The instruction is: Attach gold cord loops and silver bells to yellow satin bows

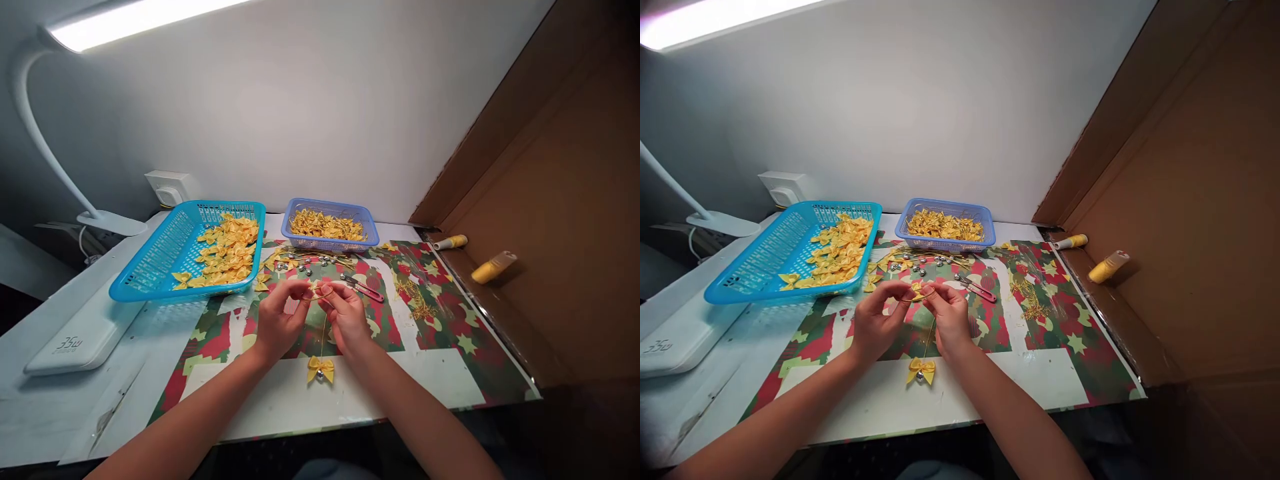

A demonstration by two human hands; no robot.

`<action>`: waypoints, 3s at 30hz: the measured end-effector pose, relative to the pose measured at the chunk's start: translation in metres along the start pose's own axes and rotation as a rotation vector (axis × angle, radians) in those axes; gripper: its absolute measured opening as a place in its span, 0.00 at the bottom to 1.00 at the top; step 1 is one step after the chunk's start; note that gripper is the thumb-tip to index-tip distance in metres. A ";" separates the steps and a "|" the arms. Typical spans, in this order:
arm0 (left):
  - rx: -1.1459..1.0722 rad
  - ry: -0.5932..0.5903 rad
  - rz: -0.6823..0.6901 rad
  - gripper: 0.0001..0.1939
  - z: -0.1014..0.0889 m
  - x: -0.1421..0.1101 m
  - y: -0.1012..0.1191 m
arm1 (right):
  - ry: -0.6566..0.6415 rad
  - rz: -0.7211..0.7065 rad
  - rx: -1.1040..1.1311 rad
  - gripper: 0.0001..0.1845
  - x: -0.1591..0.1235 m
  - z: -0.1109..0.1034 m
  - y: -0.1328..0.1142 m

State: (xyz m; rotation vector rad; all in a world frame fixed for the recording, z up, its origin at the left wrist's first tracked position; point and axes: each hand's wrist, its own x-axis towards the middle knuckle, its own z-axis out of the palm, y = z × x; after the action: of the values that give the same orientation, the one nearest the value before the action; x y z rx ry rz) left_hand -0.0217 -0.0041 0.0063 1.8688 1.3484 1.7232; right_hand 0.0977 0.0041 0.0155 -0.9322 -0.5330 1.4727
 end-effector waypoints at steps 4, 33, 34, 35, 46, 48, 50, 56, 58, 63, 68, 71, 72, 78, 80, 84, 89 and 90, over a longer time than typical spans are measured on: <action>0.017 -0.007 0.045 0.01 0.000 -0.001 0.003 | 0.009 0.038 0.029 0.15 0.000 0.000 -0.001; 0.077 -0.017 -0.003 0.02 0.000 -0.001 0.003 | 0.031 0.015 -0.009 0.15 0.001 0.001 0.001; 0.078 -0.020 -0.007 0.03 0.000 -0.001 0.003 | 0.035 0.003 -0.018 0.15 0.002 0.001 0.001; 0.080 -0.026 -0.014 0.04 0.000 -0.001 0.003 | 0.040 -0.014 -0.028 0.14 0.002 0.001 0.002; 0.051 -0.132 -0.080 0.08 0.002 0.003 0.006 | 0.027 -0.303 -0.268 0.10 0.001 -0.001 0.005; 0.042 -0.137 -0.087 0.08 0.001 0.002 0.005 | 0.021 -0.318 -0.285 0.09 0.001 -0.001 0.005; 0.034 -0.138 -0.094 0.08 0.000 0.002 0.005 | 0.010 -0.330 -0.296 0.09 0.001 -0.002 0.006; 0.042 -0.122 -0.086 0.08 -0.001 0.003 0.005 | -0.050 -0.390 -0.427 0.07 -0.001 -0.005 0.003; 0.049 -0.116 -0.073 0.08 -0.003 0.003 0.006 | -0.100 -0.530 -0.601 0.07 -0.001 -0.008 -0.003; 0.057 -0.118 -0.028 0.07 -0.005 0.004 0.006 | -0.233 -0.941 -1.021 0.08 0.004 -0.018 -0.019; 0.054 -0.142 -0.002 0.06 -0.004 0.005 0.006 | -0.309 -0.959 -1.099 0.07 0.008 -0.021 -0.025; 0.051 -0.160 -0.002 0.06 -0.004 0.005 0.005 | -0.321 -0.927 -1.107 0.07 0.008 -0.021 -0.025; 0.049 -0.164 -0.001 0.06 -0.004 0.005 0.005 | -0.324 -0.912 -1.102 0.07 0.007 -0.021 -0.026; 0.039 -0.182 0.010 0.06 -0.003 0.003 0.003 | -0.336 -0.874 -1.093 0.07 0.008 -0.021 -0.026; 0.043 -0.179 0.009 0.06 -0.002 0.003 0.004 | -0.331 -0.877 -1.094 0.07 0.008 -0.021 -0.027; 0.065 -0.180 -0.003 0.04 -0.002 0.003 0.003 | -0.304 -0.880 -1.084 0.07 0.008 -0.022 -0.026; 0.081 -0.185 0.030 0.05 -0.003 0.003 0.003 | -0.293 -0.871 -1.083 0.06 0.008 -0.022 -0.024; 0.090 -0.186 0.038 0.05 -0.003 0.003 0.004 | -0.293 -0.871 -1.084 0.06 0.008 -0.023 -0.024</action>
State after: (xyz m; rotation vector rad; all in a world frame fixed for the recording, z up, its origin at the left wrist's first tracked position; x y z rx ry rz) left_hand -0.0235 -0.0051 0.0116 2.0586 1.3450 1.4854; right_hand 0.1306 0.0110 0.0198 -1.0527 -1.7917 0.4338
